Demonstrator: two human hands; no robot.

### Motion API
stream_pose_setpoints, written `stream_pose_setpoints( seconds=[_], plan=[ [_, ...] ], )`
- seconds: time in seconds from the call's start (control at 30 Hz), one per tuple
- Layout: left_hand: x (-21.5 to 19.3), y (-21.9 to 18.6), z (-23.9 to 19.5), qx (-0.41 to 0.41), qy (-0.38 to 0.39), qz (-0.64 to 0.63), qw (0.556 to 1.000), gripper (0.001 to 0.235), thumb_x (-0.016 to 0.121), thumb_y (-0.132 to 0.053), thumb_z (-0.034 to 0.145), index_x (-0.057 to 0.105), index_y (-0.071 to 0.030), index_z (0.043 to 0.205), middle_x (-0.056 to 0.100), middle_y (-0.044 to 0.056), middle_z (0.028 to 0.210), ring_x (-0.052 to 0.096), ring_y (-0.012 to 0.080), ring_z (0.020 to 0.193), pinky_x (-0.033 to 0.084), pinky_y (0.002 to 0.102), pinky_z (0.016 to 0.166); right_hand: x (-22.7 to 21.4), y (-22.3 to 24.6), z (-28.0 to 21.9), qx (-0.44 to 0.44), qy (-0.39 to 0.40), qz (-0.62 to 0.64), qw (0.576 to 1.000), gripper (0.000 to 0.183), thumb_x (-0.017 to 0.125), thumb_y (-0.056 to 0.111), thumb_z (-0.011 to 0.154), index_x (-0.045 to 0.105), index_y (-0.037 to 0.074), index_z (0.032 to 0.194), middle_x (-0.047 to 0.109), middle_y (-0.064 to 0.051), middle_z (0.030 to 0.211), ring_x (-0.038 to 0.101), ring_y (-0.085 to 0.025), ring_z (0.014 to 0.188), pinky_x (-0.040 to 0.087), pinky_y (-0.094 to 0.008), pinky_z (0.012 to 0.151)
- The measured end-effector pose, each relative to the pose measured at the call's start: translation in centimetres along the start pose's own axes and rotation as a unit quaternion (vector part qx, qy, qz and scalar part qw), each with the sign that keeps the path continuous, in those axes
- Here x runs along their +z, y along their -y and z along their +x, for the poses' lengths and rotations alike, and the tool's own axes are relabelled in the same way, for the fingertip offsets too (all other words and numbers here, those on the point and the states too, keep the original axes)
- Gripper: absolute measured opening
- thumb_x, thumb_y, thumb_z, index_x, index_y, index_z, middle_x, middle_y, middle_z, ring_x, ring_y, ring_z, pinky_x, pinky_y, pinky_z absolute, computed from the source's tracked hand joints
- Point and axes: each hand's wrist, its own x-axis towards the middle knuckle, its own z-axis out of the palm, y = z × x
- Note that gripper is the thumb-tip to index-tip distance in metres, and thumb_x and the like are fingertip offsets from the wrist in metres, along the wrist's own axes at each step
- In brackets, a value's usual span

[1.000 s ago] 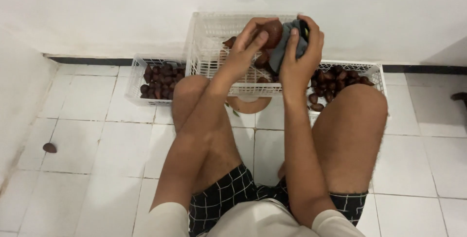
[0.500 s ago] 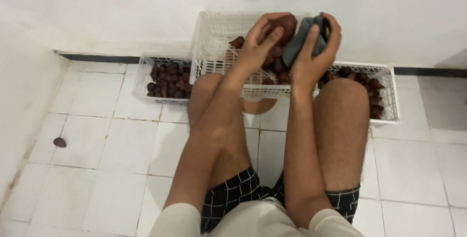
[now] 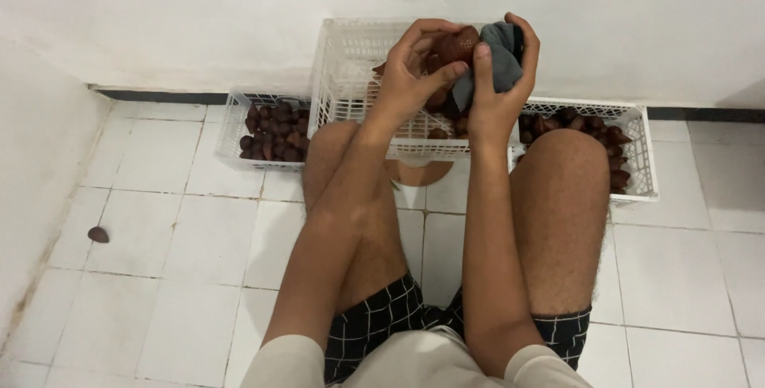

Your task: The person sits on the floor and wipes brown nuts with a gray cloth, picking them from a central white crate and placing them into side crates. The person handles the nuts one at a time, rubbing them with the cloth before moving them.

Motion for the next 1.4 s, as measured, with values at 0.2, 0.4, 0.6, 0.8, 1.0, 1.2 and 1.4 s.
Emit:
stream_pose_setpoints(
  seconds=[0.2, 0.4, 0.6, 0.8, 1.0, 1.2, 1.4],
  plan=[
    [0.4, -0.2, -0.1, -0.004, -0.011, 0.013, 1.0, 0.039, 0.085, -0.017, 0.09, 0.059, -0.018, 0.119, 0.068, 0.009, 0.131, 0.068, 0.0224, 0.119, 0.061, 0.031, 0.099, -0.1, 0.3, 0.0, 0.039, -0.011, 0.036, 0.999, 0.033, 0.061, 0.038, 0.106, 0.057, 0.018, 0.133, 0.057, -0.004, 0.135, 0.056, -0.022, 0.127, 0.051, -0.037, 0.107],
    [1.0, -0.2, -0.1, 0.01, -0.042, 0.116, 0.992, 0.037, 0.083, -0.01, 0.091, 0.053, -0.021, 0.11, 0.065, 0.007, 0.139, 0.067, 0.0195, 0.115, 0.056, 0.024, 0.08, 0.0, -0.7, 0.0, 0.024, -0.049, -0.009, 0.998, 0.027, 0.059, 0.033, 0.108, 0.059, 0.016, 0.129, 0.06, -0.004, 0.131, 0.057, -0.022, 0.126, 0.051, -0.038, 0.107],
    [2.1, 0.0, 0.2, 0.022, -0.07, 0.222, 0.972, 0.046, 0.085, -0.014, 0.09, 0.054, -0.019, 0.123, 0.064, 0.003, 0.138, 0.063, 0.0236, 0.129, 0.063, 0.033, 0.105, 0.5, -1.3, -0.3, 0.013, -0.133, -0.051, 0.99, 0.028, 0.064, 0.024, 0.105, 0.058, 0.015, 0.131, 0.06, -0.006, 0.135, 0.058, -0.026, 0.129, 0.05, -0.042, 0.113],
    [2.1, 0.4, 0.4, -0.014, -0.073, 0.127, 0.989, 0.042, 0.085, -0.015, 0.089, 0.06, -0.015, 0.123, 0.067, 0.008, 0.136, 0.067, 0.0247, 0.13, 0.064, 0.032, 0.104, 1.0, -0.9, -0.2, -0.031, -0.167, -0.055, 0.984, 0.031, 0.064, 0.026, 0.108, 0.056, 0.016, 0.136, 0.058, -0.003, 0.137, 0.057, -0.023, 0.131, 0.049, -0.04, 0.116],
    [1.0, 0.8, 0.2, 0.024, -0.022, 0.215, 0.976, 0.039, 0.079, -0.012, 0.097, 0.058, -0.02, 0.128, 0.061, 0.003, 0.144, 0.067, 0.0254, 0.13, 0.067, 0.029, 0.099, 1.0, -1.4, -0.2, -0.015, -0.136, -0.067, 0.988, 0.03, 0.063, 0.026, 0.108, 0.056, 0.014, 0.134, 0.059, -0.005, 0.136, 0.056, -0.025, 0.132, 0.048, -0.042, 0.117],
    [1.0, 1.2, 0.4, 0.013, -0.076, 0.101, 0.992, 0.039, 0.085, -0.01, 0.09, 0.059, -0.018, 0.119, 0.063, 0.009, 0.142, 0.064, 0.0302, 0.134, 0.063, 0.036, 0.111, 1.1, -1.2, -0.4, -0.028, -0.116, -0.079, 0.99, 0.031, 0.065, 0.023, 0.108, 0.054, 0.017, 0.136, 0.057, -0.004, 0.138, 0.055, -0.025, 0.134, 0.045, -0.044, 0.118],
    [-0.8, 3.0, 0.7, -0.011, -0.089, -0.024, 0.996, 0.035, 0.073, -0.034, 0.1, 0.058, -0.019, 0.127, 0.069, 0.013, 0.128, 0.072, 0.0276, 0.117, 0.061, 0.037, 0.1, 1.3, -1.2, -0.5, -0.035, -0.064, -0.095, 0.993, 0.035, 0.064, 0.034, 0.108, 0.056, 0.016, 0.136, 0.058, -0.006, 0.138, 0.056, -0.027, 0.133, 0.047, -0.045, 0.116]
  ],
)
